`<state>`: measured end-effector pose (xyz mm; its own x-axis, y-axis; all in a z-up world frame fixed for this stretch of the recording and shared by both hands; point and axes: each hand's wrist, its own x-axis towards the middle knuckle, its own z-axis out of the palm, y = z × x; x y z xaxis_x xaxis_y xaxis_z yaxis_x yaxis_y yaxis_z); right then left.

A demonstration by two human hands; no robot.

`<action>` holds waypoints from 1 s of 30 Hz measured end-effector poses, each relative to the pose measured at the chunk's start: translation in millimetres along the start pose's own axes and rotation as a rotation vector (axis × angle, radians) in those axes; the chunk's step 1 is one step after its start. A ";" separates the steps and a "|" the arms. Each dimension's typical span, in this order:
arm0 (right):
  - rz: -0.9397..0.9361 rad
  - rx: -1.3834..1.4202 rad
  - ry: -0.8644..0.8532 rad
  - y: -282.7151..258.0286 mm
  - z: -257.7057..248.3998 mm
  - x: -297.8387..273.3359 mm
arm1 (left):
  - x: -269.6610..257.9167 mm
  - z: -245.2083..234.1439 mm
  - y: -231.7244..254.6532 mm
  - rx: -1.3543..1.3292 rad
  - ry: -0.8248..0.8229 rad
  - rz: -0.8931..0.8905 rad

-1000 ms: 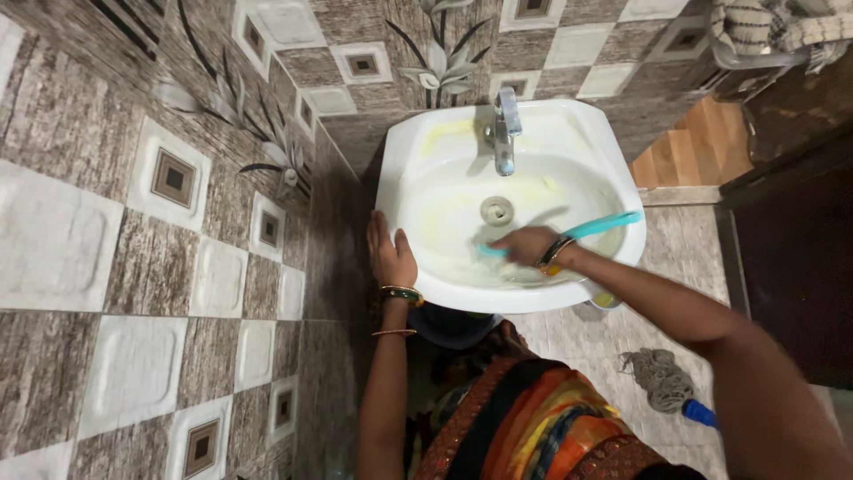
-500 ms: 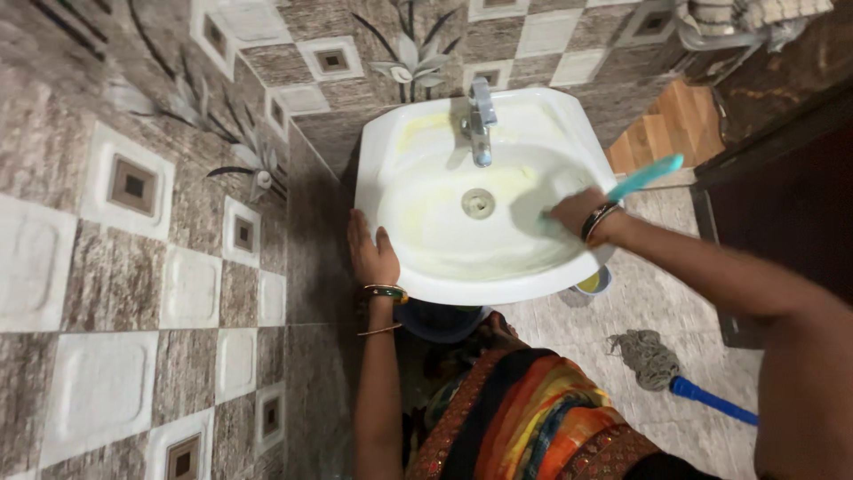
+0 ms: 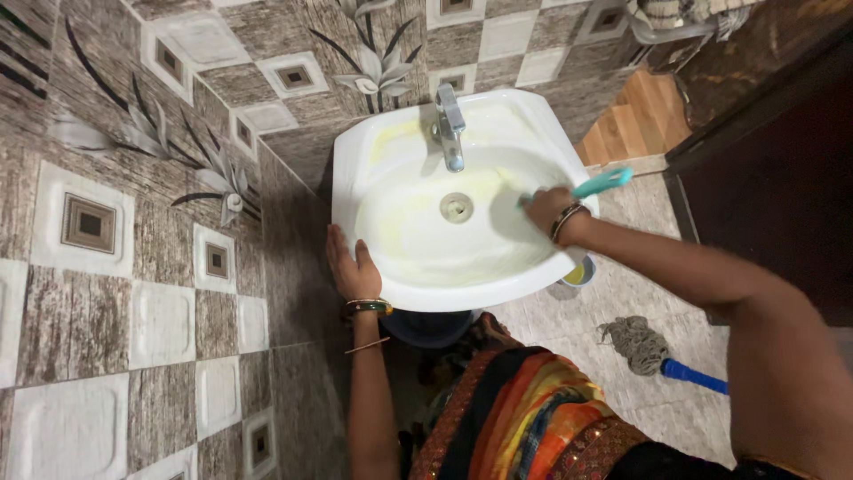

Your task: The person scrubs a white bathroom sink using a blue scrub brush. They repeatedly scrub the basin and faucet area, occasionally rinsing the brush under running water from the tap. The person also briefly handles a green cup and a bucket on the floor.

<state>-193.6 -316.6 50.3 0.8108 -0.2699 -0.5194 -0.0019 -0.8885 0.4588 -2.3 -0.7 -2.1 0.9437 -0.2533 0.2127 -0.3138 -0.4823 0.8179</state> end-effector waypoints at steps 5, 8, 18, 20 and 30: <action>-0.289 0.542 0.030 -74.3 -29.1 3.4 | 3.1 4.9 -5.7 0.020 0.031 0.051; -0.270 0.591 0.148 -74.6 -10.9 18.2 | 0.1 5.8 -13.0 0.030 0.039 0.070; -0.285 0.761 0.195 -132.7 -37.4 41.9 | 1.6 10.8 -18.3 0.040 0.061 0.107; -0.310 0.900 0.271 -140.5 -50.8 48.2 | 1.6 8.1 -16.8 0.052 0.049 0.082; -0.157 1.104 0.395 -175.0 -54.7 109.7 | -0.8 1.0 -1.5 0.046 -0.004 0.002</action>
<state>-72.4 -170.4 -47.6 0.9716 -0.1676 -0.1672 -0.2337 -0.7932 -0.5623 -2.7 -0.5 -4.0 0.9426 -0.2575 0.2124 -0.3204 -0.5194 0.7922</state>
